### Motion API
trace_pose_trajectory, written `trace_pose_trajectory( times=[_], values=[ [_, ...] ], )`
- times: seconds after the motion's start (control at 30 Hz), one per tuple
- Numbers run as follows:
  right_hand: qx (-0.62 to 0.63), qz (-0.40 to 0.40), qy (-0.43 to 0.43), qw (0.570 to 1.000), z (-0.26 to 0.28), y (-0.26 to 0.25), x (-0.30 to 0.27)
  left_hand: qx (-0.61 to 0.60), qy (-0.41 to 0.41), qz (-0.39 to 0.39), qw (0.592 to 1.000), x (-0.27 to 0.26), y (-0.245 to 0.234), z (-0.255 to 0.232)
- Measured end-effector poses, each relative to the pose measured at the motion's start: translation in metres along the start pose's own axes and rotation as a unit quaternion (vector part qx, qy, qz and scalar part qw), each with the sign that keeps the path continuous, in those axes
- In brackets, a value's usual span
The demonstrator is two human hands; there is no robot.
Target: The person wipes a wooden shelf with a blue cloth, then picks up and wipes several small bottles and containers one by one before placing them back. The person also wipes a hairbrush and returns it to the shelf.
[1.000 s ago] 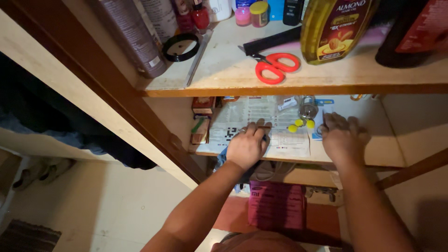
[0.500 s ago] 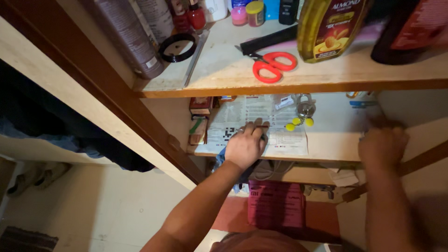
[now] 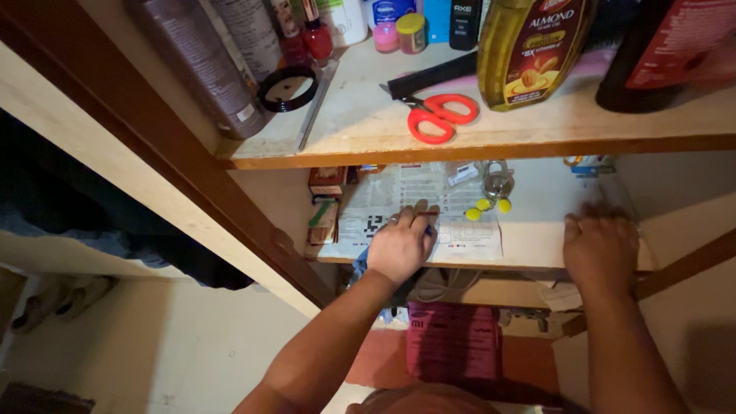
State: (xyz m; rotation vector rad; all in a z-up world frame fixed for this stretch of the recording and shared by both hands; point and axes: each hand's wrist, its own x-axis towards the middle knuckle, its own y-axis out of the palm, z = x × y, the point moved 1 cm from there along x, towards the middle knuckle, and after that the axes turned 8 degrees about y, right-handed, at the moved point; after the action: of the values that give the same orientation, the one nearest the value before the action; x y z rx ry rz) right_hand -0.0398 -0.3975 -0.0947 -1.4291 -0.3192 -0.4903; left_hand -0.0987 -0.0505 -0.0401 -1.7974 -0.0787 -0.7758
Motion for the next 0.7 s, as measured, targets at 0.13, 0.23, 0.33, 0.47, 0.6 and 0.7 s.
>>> trace_pose_trajectory(
  times=[0.13, 0.23, 0.33, 0.47, 0.6, 0.7],
  values=[
    [-0.019, 0.051, 0.026, 0.998, -0.002, 0.008, -0.002, 0.01, 0.022, -0.017, 1.0, -0.003, 0.001, 0.002],
    [0.025, -0.062, -0.033, 0.997, -0.002, 0.006, -0.002, 0.014, 0.025, -0.018, 0.999, -0.001, 0.001, 0.002],
    [0.005, -0.065, -0.026, 0.998, 0.001, 0.003, -0.002, 0.014, 0.009, -0.002, 1.0, -0.003, 0.001, 0.001],
    [-0.026, 0.06, 0.03, 0.997, 0.002, 0.001, -0.001, 0.013, 0.01, -0.018, 1.0, -0.002, 0.002, 0.001],
    [-0.035, 0.016, 0.019, 0.999, 0.004, -0.005, -0.004, 0.006, 0.009, -0.02, 1.0, -0.003, 0.002, 0.001],
    [0.029, -0.094, -0.012, 0.995, 0.011, -0.014, -0.008, 0.007, 0.015, -0.035, 0.999, -0.003, 0.0, 0.001]
  ],
)
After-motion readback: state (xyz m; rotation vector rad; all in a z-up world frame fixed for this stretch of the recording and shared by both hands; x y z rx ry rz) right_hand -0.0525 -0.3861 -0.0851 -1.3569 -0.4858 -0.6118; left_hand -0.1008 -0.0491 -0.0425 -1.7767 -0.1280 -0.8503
